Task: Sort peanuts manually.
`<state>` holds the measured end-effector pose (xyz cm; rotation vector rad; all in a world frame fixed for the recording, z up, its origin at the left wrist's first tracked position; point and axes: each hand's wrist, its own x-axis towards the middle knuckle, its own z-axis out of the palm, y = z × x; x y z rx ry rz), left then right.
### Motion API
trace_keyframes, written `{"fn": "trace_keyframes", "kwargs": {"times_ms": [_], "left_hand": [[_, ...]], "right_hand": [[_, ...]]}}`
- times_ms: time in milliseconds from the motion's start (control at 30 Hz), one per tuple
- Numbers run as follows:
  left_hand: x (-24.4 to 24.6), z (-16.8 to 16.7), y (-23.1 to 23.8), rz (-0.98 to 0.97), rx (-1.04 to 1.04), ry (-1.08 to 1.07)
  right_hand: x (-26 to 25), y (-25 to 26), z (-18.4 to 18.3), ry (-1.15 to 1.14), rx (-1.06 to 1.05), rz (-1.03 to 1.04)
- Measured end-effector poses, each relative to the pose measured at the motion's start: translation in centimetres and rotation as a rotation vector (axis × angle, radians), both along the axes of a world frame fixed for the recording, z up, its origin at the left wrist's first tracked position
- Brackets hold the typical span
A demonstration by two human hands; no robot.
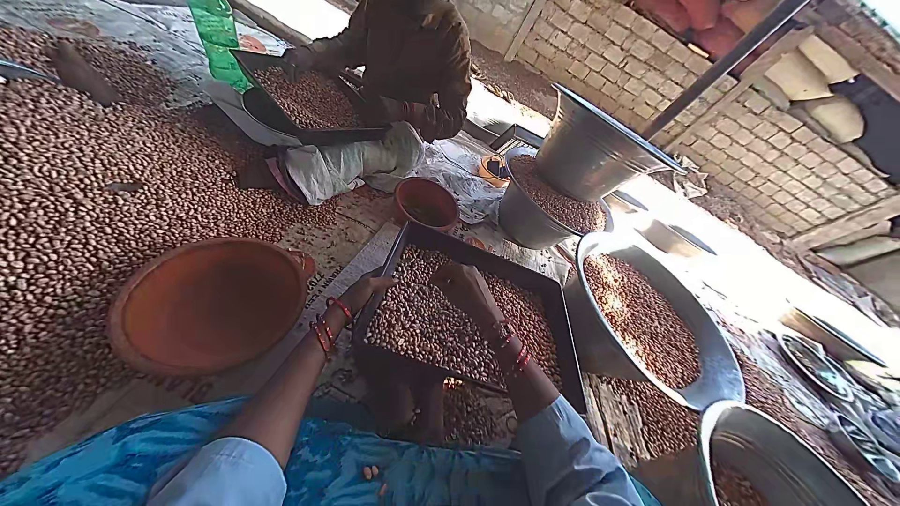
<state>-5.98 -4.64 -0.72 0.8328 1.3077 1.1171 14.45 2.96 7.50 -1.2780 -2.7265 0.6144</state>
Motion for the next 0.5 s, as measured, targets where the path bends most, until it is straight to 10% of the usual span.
{"fn": "trace_keyframes", "kwargs": {"times_ms": [500], "left_hand": [[0.0,-0.1,0.2,0.004,0.009,-0.065]], "right_hand": [[0.8,5.5,-3.8,-0.258,0.102,-0.225]]}}
